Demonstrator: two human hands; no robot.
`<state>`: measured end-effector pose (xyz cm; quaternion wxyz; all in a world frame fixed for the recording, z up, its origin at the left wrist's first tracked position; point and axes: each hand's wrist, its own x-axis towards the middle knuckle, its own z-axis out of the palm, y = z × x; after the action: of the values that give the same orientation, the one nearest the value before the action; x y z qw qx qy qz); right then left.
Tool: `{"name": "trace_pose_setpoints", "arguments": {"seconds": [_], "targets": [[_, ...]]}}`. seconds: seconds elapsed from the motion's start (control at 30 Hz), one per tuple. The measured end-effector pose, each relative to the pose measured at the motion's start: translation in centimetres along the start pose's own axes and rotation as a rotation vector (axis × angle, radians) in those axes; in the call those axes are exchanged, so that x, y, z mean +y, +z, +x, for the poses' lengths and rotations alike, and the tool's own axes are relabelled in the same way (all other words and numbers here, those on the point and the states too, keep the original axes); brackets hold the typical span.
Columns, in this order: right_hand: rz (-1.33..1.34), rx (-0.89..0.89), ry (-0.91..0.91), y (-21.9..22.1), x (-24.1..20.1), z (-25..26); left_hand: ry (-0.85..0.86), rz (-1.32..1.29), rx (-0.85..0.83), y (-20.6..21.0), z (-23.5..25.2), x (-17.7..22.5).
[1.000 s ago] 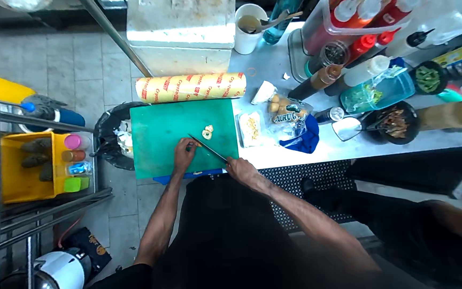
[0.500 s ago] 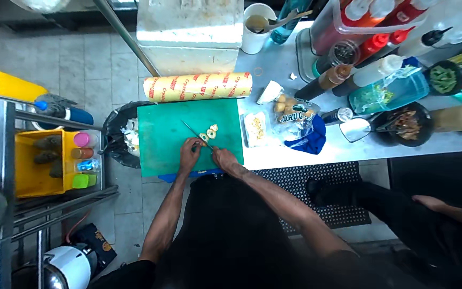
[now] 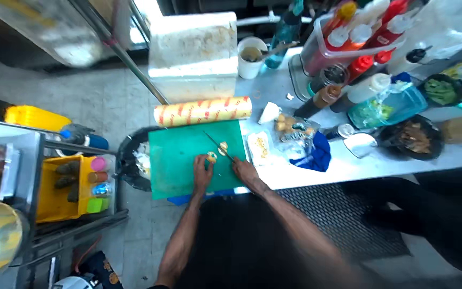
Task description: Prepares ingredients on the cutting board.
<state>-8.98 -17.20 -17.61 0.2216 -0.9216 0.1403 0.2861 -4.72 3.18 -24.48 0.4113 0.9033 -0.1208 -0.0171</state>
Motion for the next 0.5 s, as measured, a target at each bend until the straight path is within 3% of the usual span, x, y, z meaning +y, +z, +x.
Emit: {"name": "trace_pose_setpoints", "arguments": {"seconds": [0.3, 0.5], "targets": [[-0.102, -0.023, -0.050, 0.3, -2.1, -2.0, 0.096, 0.044, -0.007, -0.9, 2.4, -0.2], [-0.048, -0.109, -0.055, 1.3, -1.4, -2.4, 0.046, 0.101, -0.011, -1.1, 1.4, -1.3]]}}
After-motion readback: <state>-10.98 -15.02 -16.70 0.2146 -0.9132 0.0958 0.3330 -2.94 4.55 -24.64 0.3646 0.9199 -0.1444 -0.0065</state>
